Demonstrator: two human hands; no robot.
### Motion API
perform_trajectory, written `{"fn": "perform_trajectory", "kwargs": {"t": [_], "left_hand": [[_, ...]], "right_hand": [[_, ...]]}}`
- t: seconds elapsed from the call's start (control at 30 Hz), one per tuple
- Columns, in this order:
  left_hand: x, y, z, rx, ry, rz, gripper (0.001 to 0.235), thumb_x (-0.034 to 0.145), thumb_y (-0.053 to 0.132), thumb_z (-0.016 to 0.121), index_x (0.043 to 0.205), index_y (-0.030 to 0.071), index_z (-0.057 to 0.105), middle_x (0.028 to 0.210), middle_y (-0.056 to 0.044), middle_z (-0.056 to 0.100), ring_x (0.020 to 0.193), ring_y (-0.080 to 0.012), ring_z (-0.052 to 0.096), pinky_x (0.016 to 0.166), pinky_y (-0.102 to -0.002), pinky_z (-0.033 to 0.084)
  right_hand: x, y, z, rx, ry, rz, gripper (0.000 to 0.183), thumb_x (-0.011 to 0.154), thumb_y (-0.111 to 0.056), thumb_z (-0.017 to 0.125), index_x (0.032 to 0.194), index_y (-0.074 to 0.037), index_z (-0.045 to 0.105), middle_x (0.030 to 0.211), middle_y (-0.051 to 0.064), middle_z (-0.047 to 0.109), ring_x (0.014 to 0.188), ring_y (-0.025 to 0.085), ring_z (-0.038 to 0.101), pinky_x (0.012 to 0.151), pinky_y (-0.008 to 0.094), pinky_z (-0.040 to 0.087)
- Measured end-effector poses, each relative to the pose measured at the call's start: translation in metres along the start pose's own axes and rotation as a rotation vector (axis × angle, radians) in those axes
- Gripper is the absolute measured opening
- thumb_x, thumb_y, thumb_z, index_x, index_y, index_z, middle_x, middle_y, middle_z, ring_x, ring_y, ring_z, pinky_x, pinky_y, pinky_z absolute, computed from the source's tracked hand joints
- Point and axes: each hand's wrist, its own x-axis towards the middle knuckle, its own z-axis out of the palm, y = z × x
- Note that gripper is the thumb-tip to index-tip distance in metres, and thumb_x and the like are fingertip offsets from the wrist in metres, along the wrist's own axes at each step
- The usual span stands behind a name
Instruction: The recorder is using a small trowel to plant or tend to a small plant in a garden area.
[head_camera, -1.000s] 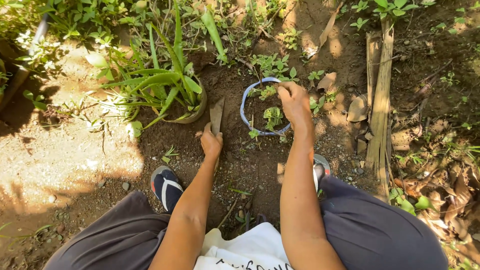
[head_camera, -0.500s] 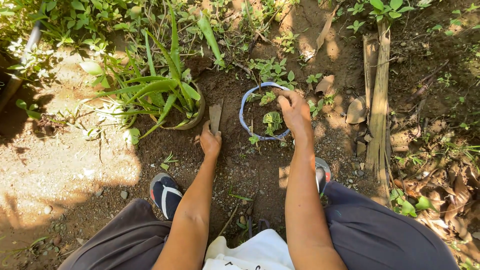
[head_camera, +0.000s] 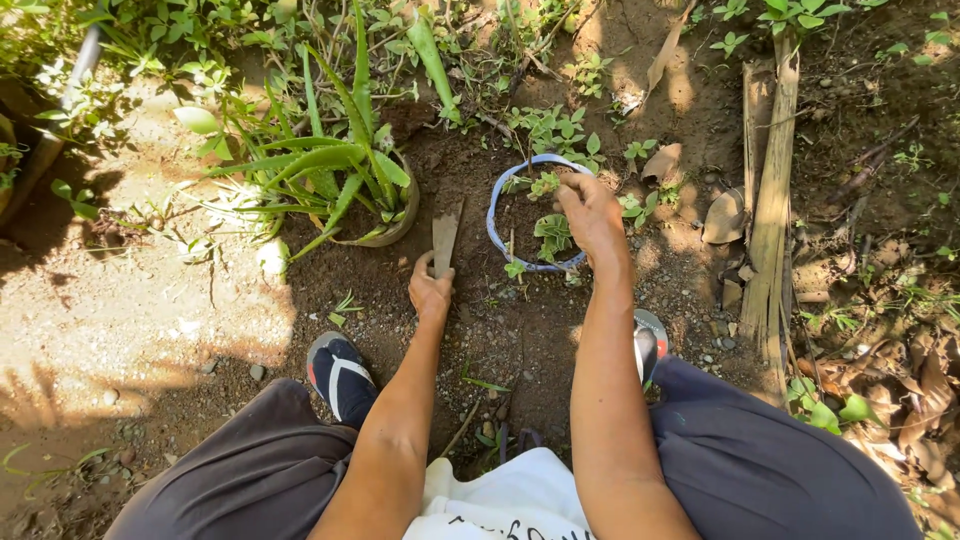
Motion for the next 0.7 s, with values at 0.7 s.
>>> {"fn": "perform_trajectory", "kwargs": {"t": [0.7], "left_hand": [[-0.060,0.106,-0.097,0.120,0.000,0.401,0.054,0.076,0.026,0.081,0.127,0.012,0.069,0.096,-0.013,0.075,0.085,-0.0269,0.073,0.081,-0.039,0.056]], "right_hand": [[-0.001,0.044,0.024,-0.261,-0.225,-0.020,0.031,0.090,-0.034,0.072,0.096,-0.004,0.076,0.087,0.008,0.077,0.078,0.020,0.070,0.074,0.039,0.054]]}}
